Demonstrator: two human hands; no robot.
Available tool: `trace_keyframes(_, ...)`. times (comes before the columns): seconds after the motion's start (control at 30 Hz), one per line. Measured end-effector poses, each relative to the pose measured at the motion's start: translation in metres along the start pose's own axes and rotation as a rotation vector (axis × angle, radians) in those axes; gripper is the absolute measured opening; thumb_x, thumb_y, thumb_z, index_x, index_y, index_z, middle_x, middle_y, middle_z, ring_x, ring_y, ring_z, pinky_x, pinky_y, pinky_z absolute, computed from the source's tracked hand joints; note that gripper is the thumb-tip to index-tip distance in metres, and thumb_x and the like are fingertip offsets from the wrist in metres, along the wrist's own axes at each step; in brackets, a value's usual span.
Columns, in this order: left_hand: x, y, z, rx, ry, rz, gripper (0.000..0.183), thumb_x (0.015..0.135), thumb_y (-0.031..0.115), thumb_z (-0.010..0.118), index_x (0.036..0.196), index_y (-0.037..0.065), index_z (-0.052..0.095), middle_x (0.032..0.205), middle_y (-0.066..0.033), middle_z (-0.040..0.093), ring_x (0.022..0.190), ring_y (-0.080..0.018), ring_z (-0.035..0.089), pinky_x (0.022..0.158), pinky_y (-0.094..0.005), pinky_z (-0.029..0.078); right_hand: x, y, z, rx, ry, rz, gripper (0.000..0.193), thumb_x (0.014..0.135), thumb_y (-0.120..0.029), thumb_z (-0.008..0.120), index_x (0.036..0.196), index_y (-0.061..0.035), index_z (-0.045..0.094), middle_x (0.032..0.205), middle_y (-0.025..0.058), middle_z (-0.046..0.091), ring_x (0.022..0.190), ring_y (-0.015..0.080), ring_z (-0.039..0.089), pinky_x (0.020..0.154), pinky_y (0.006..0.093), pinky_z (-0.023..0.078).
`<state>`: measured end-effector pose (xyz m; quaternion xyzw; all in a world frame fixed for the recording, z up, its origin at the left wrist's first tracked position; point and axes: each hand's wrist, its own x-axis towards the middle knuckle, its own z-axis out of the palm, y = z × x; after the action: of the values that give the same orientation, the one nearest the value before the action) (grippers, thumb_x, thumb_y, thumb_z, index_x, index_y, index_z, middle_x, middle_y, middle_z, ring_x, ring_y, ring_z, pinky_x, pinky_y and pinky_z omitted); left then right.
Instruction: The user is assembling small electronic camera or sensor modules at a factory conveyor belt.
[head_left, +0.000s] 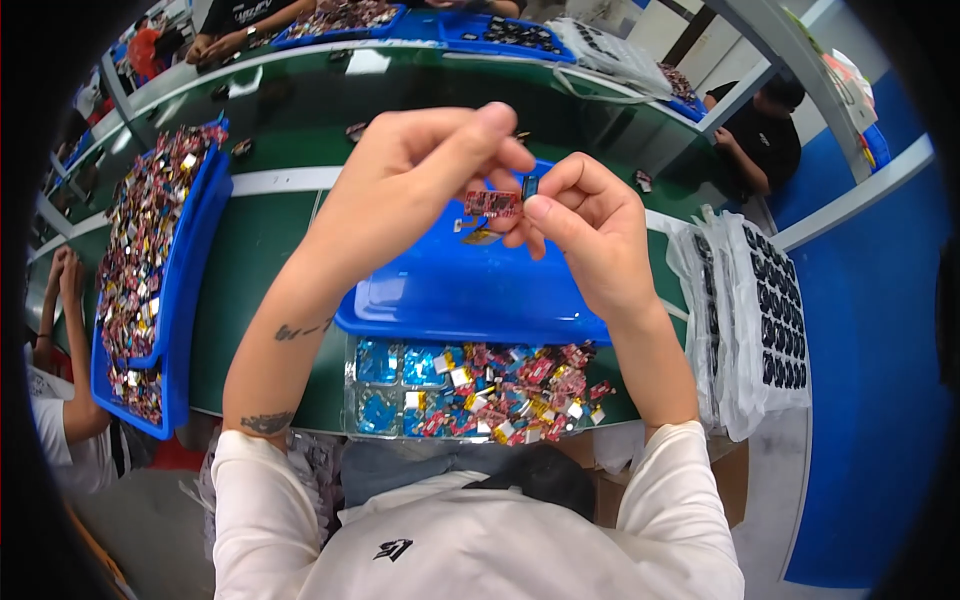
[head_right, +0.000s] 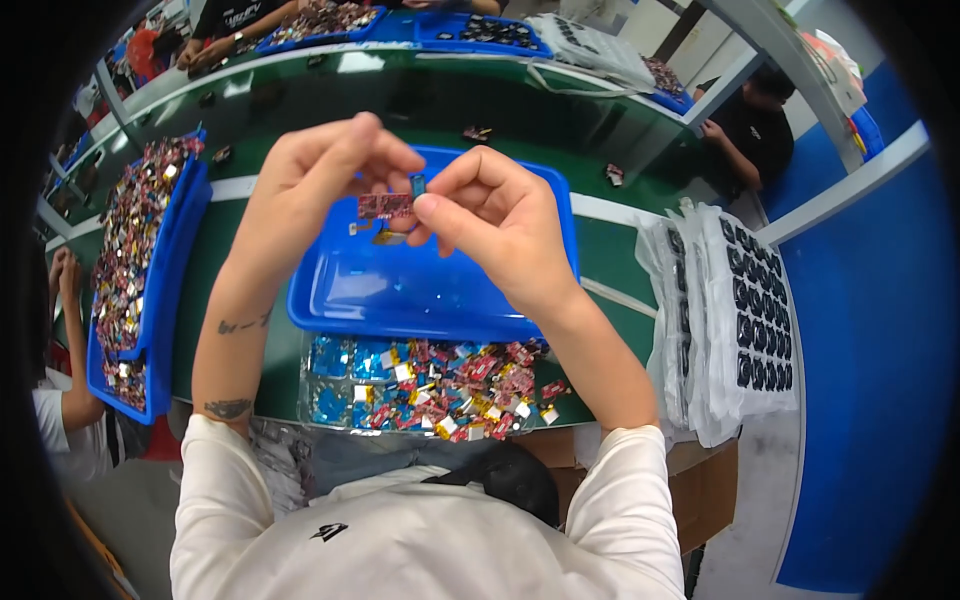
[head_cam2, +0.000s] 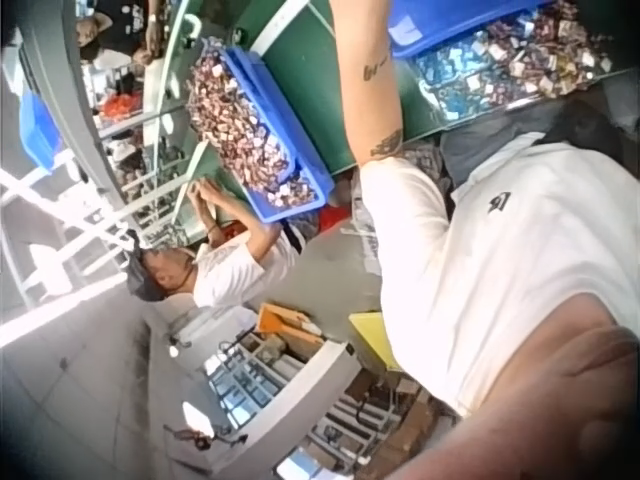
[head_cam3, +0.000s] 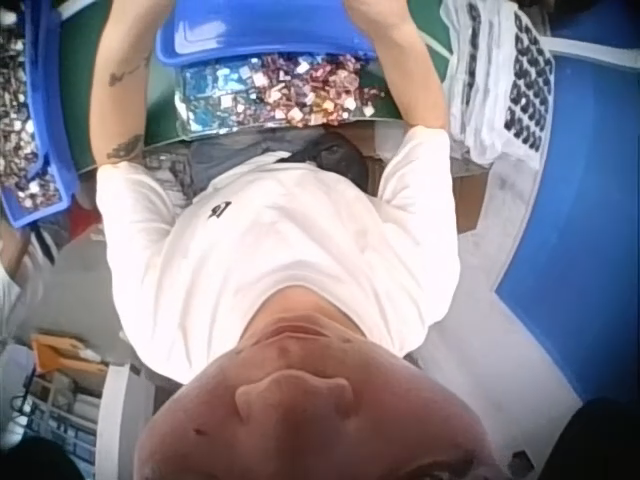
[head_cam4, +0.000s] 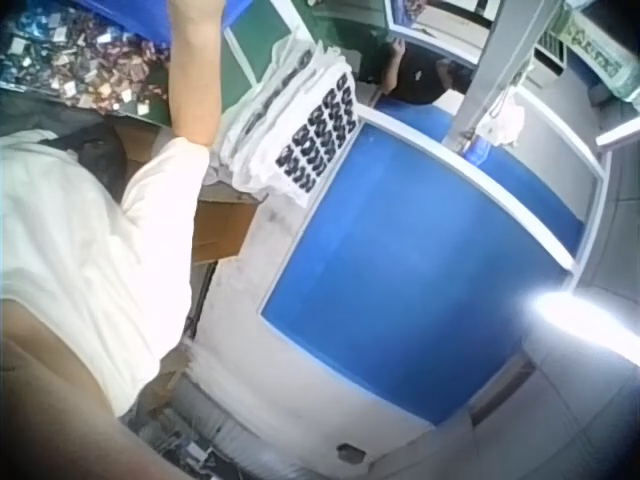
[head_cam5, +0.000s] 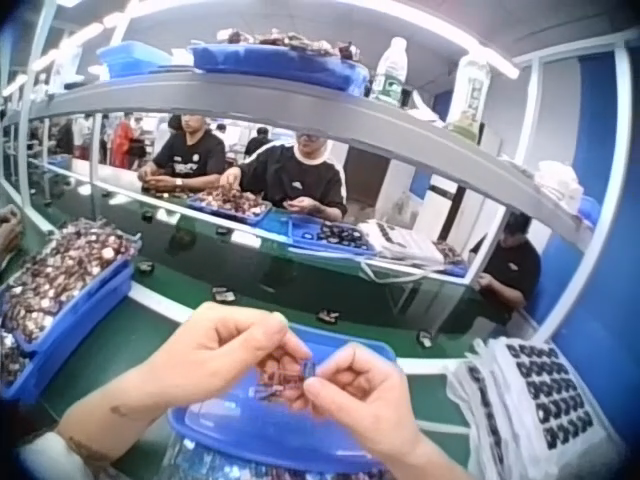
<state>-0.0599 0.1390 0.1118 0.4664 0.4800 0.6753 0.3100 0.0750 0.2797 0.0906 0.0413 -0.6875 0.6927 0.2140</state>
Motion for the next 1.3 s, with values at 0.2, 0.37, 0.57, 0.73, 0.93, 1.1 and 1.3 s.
trace_keyframes(0.2,-0.001,0.001,0.004,0.228,0.024,0.034,0.018,0.085,0.007,0.066,0.100,-0.003,0.064,0.091,-0.0061,0.066,0.085,-0.0095,0.062,0.078,-0.0238,0.050,0.001,-0.006,-0.018,-0.004,0.152,-0.078,0.012,0.087,-0.008,0.064,0.091,-0.0004,0.055,0.084,0.0123,0.068,0.073,0.0130,0.065,0.060,0.0225,0.049)
trace_keyframes(0.37,0.000,-0.003,0.010,0.185,0.032,-0.005,0.019,0.082,0.004,0.069,0.099,-0.004,0.066,0.089,-0.0079,0.067,0.082,-0.0109,0.064,0.074,-0.0221,0.052,0.000,-0.005,-0.014,-0.040,0.155,-0.165,0.021,0.081,-0.001,0.068,0.099,0.0025,0.059,0.086,0.0087,0.066,0.078,0.0123,0.065,0.068,0.0237,0.053)
trace_keyframes(0.57,-0.001,-0.001,0.013,0.231,-0.027,0.045,0.017,0.080,0.002,0.070,0.095,-0.004,0.063,0.086,-0.0050,0.064,0.083,-0.0097,0.061,0.077,-0.0231,0.050,0.003,-0.002,-0.023,-0.360,0.142,-0.435,0.012,0.077,0.004,0.069,0.088,0.0003,0.067,0.083,0.0072,0.068,0.071,0.0117,0.065,0.065,0.0227,0.053)
trace_keyframes(0.73,0.000,0.001,0.011,0.130,0.001,-0.043,0.016,0.082,0.004,0.068,0.094,-0.005,0.063,0.085,-0.0059,0.064,0.081,-0.0095,0.060,0.074,-0.0228,0.048,0.000,-0.003,-0.017,-0.549,0.154,-0.602,0.016,0.072,0.007,0.070,0.085,-0.0016,0.068,0.078,0.0074,0.068,0.069,0.0139,0.066,0.063,0.0231,0.052)
trace_keyframes(0.93,-0.002,0.002,0.011,0.167,0.006,0.012,0.017,0.085,0.004,0.066,0.099,-0.005,0.063,0.085,-0.0065,0.064,0.081,-0.0102,0.061,0.074,-0.0223,0.048,-0.001,0.000,-0.017,-0.323,0.152,-0.499,0.015,0.076,0.007,0.069,0.090,0.0013,0.066,0.086,0.0085,0.068,0.077,0.0127,0.066,0.068,0.0235,0.053)
trace_keyframes(1.1,-0.003,-0.003,0.011,0.335,-0.003,0.110,0.018,0.086,0.003,0.064,0.102,-0.005,0.062,0.085,-0.0062,0.063,0.082,-0.0115,0.061,0.076,-0.0229,0.048,-0.002,0.000,-0.020,-0.290,0.165,-0.476,0.018,0.078,0.006,0.069,0.095,0.0023,0.064,0.090,0.0093,0.066,0.082,0.0138,0.066,0.071,0.0239,0.054)
trace_keyframes(1.3,-0.001,-0.005,0.016,0.402,-0.021,-0.026,0.012,0.086,0.006,0.065,0.093,-0.002,0.060,0.091,-0.0063,0.062,0.085,-0.0112,0.059,0.076,-0.0252,0.047,-0.001,0.001,-0.016,-0.299,0.258,-0.499,0.020,0.078,0.005,0.070,0.097,0.0015,0.063,0.089,0.0087,0.066,0.084,0.0143,0.067,0.071,0.0243,0.054)
